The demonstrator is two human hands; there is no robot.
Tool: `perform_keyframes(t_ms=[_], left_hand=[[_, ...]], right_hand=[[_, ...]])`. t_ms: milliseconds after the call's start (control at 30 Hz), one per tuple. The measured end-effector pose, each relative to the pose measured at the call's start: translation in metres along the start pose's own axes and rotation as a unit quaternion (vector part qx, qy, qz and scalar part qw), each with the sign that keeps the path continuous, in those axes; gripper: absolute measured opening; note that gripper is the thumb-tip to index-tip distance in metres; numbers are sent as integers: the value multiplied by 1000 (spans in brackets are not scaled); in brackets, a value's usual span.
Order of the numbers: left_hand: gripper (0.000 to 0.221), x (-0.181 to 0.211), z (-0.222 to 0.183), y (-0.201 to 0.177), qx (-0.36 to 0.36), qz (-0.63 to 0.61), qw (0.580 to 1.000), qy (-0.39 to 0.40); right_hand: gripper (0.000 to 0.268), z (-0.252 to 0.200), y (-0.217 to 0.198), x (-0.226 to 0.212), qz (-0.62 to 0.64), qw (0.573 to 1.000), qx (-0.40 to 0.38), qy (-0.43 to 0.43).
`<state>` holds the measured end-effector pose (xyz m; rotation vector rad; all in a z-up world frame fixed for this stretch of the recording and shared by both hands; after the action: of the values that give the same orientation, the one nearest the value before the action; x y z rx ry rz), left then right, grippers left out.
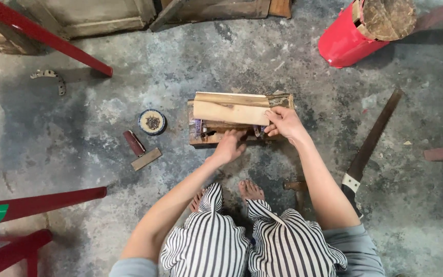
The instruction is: Assembling a small wooden box by nailing wooden panels together using a hammer.
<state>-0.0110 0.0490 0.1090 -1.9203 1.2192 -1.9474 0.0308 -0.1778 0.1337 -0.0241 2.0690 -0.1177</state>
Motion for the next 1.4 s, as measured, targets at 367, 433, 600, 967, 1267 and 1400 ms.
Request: perform_keyframes(t_ms=[367, 433, 600, 967, 1267, 1400], left_hand=[[13, 37, -69, -128, 161, -66, 985, 0], [7, 55, -59, -153, 321, 5, 941, 106], [86, 65, -21, -157, 212, 86, 971, 67], [81, 0, 4, -122, 76, 227, 971, 24], [63, -15, 9, -116, 60, 211, 976, 14], [58, -16, 10, -114, 67, 231, 970, 18]], right_hand=[[45, 7, 1, 2, -1, 1000, -8, -5], [42, 5, 2, 3, 4, 1000, -8, -5], [40, 7, 1, 4, 2, 1000, -6, -9], [39, -25, -4, 0, -32, 998, 40, -41], [32, -168, -55, 196, -340, 925, 167, -17], [47, -224, -49, 298, -487, 842, 154, 174]])
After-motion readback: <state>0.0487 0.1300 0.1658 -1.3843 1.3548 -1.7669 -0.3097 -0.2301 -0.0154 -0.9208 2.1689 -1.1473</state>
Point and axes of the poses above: each hand's wrist, its own z-axis towards the middle knuckle, its own y-axis out of the palm, x = y × z, the point moved 2 cm from there along z, towards the middle knuckle, and after that the axes turned 5 degrees about x, right-handed, at the moved point
